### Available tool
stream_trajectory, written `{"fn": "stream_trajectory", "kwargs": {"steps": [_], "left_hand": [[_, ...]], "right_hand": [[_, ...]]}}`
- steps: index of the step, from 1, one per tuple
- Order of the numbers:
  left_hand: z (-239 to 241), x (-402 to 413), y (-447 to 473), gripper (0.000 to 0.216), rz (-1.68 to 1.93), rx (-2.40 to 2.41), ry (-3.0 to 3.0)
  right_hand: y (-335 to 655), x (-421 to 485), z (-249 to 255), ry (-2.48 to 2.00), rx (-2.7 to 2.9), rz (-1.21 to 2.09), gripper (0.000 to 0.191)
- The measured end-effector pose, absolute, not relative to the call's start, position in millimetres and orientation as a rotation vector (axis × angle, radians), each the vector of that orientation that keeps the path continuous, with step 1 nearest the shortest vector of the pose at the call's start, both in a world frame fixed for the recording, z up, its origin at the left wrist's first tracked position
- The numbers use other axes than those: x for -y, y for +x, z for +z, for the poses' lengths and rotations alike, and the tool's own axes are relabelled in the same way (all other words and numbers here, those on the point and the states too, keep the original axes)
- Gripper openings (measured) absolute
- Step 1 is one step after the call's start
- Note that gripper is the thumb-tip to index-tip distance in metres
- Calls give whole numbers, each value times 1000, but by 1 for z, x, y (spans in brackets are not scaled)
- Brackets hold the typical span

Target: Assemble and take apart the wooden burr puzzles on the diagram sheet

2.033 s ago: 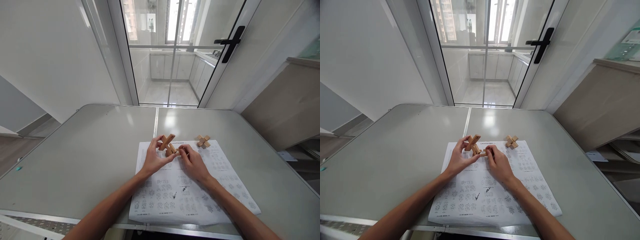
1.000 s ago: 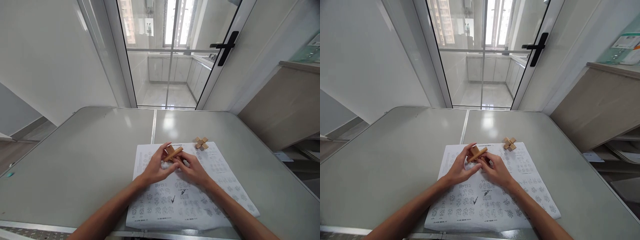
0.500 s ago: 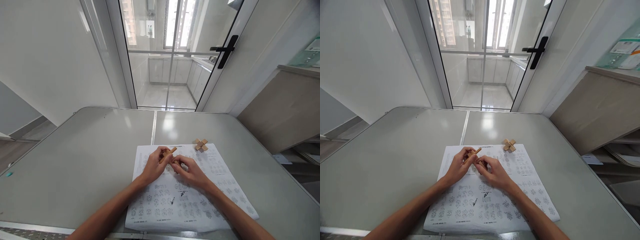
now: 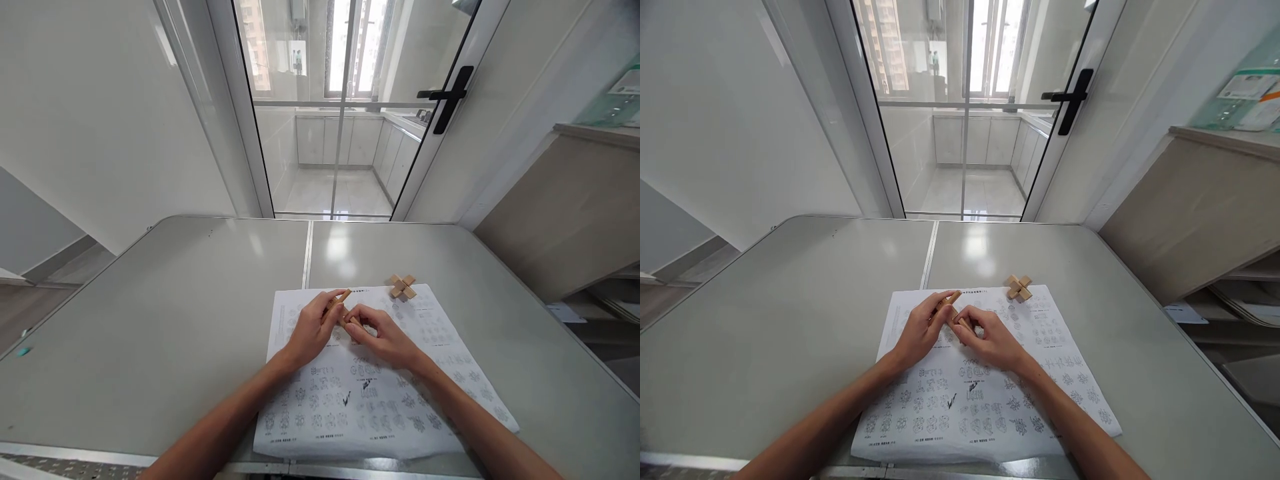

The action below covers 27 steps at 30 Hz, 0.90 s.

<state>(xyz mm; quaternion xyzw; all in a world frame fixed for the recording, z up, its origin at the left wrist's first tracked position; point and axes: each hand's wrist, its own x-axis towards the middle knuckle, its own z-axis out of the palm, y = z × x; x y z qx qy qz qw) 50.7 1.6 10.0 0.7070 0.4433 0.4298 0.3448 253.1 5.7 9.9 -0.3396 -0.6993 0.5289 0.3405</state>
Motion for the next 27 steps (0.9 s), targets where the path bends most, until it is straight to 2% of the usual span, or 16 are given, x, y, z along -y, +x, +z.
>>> {"fn": "stream_trajectory", "kwargs": {"steps": [7,14,21,27], "left_hand": [[10,-4,48,42,1116,-1171,1838],[13,-14,37,47,1252,-1385,1736],[10,-12,40,46,1151,-1430,1776],[4,-10,40,41,1028,-1348,1830]], "right_hand": [[257,-6,12,-849,1842,1355,28],[258,0,8,-894,1829,1267,24],[255,-10,-1,-1120,1465,1081,33],[258,-16,-11,-1254,1439,989,37]]}}
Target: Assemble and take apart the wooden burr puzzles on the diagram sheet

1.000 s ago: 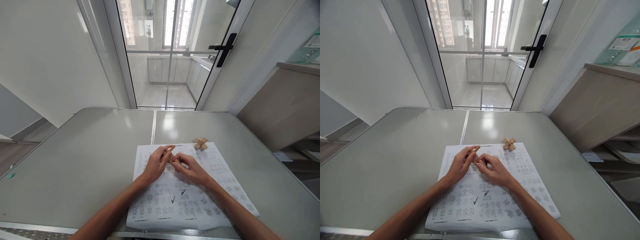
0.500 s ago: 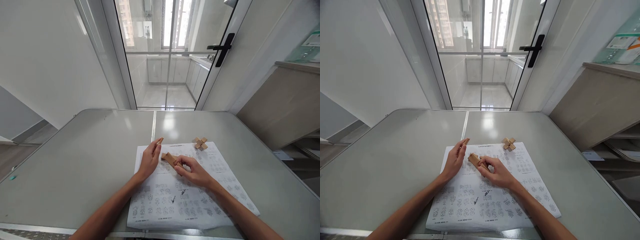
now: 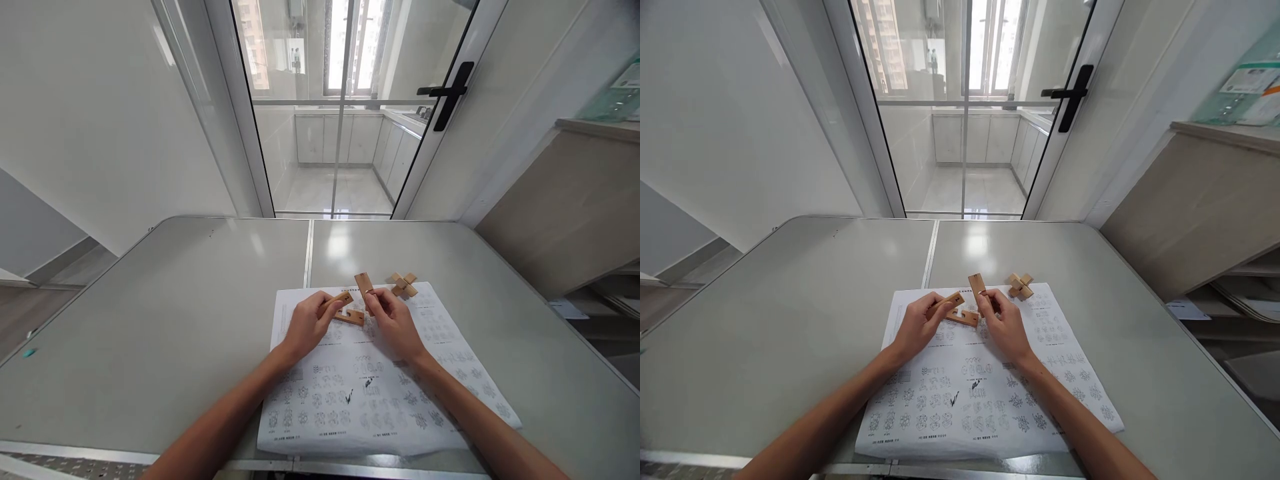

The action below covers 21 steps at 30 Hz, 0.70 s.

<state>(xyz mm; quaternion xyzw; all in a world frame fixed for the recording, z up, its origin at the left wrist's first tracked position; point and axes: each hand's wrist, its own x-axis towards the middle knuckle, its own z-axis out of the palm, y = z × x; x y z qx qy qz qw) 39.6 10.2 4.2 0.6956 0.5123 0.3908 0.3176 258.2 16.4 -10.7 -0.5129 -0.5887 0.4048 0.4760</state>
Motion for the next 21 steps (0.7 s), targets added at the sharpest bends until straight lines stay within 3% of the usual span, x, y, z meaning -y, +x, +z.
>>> {"fn": "stream_trajectory", "kwargs": {"steps": [14,21], "left_hand": [[1,-9,40,23,909,-1017,2427],[-2,-9,39,31,917,-1009,2464]], "right_hand": [[259,-18,-14,-1317,1728,787,37],[262,-23,-25,-1321,1865,645,31]]}}
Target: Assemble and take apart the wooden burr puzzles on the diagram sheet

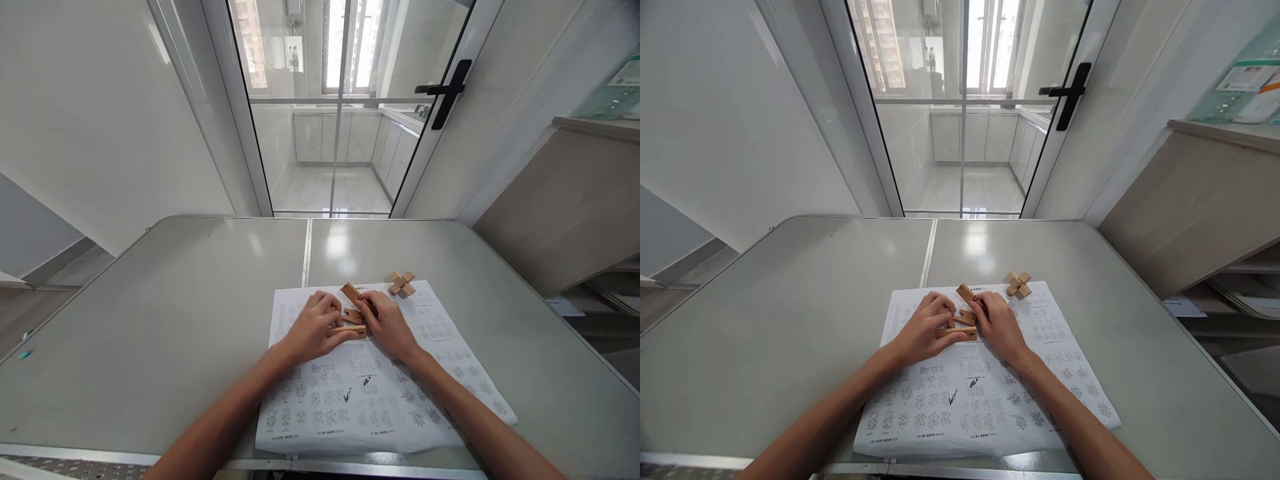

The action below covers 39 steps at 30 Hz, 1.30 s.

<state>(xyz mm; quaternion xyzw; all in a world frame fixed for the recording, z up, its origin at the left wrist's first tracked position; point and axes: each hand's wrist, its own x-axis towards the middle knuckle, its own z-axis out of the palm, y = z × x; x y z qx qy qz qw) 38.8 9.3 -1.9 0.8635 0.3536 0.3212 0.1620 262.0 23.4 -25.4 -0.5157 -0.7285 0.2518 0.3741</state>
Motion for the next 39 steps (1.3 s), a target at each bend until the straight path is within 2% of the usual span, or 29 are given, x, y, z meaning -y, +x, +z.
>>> {"fn": "stream_trajectory", "kwargs": {"steps": [24,31,39], "left_hand": [[-4,-19,30,36,847,-1134,2579],[-4,-21,27,29,832,-1115,2603],[-4,-25,25,34,844,-1165,2626]], "right_hand": [[264,-26,-26,-1253,1952,599,25],[264,-26,-25,-1239,1946,619,26],[265,-25,-20,-1222,1943,688,25]]}}
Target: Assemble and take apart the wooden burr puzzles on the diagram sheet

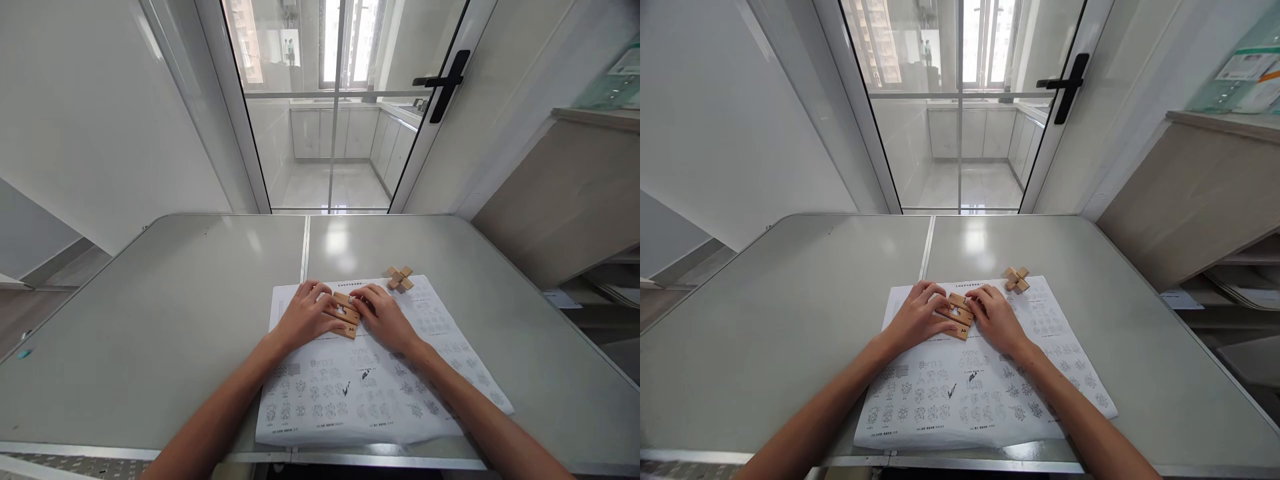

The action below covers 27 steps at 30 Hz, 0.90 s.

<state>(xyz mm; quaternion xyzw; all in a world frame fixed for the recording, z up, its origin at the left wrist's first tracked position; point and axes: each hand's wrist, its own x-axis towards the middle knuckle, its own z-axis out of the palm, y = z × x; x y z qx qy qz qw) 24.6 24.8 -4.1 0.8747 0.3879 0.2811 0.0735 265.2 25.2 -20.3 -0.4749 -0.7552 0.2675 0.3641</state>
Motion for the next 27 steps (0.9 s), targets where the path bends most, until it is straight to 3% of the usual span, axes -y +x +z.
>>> {"fn": "stream_trajectory", "kwargs": {"steps": [5,10,16,27], "left_hand": [[-3,-24,25,40,844,-1240,2613],[1,-20,28,29,854,-1147,2569],[9,-12,34,61,746,-879,2590],[-1,-17,33,61,722,-1091,2584]], "right_hand": [[263,-22,-18,-1143,1953,757,24],[263,-22,-19,-1163,1899,857,27],[263,-23,-17,-1155,1851,890,29],[259,-22,-22,-1199,1804,803,26]]}}
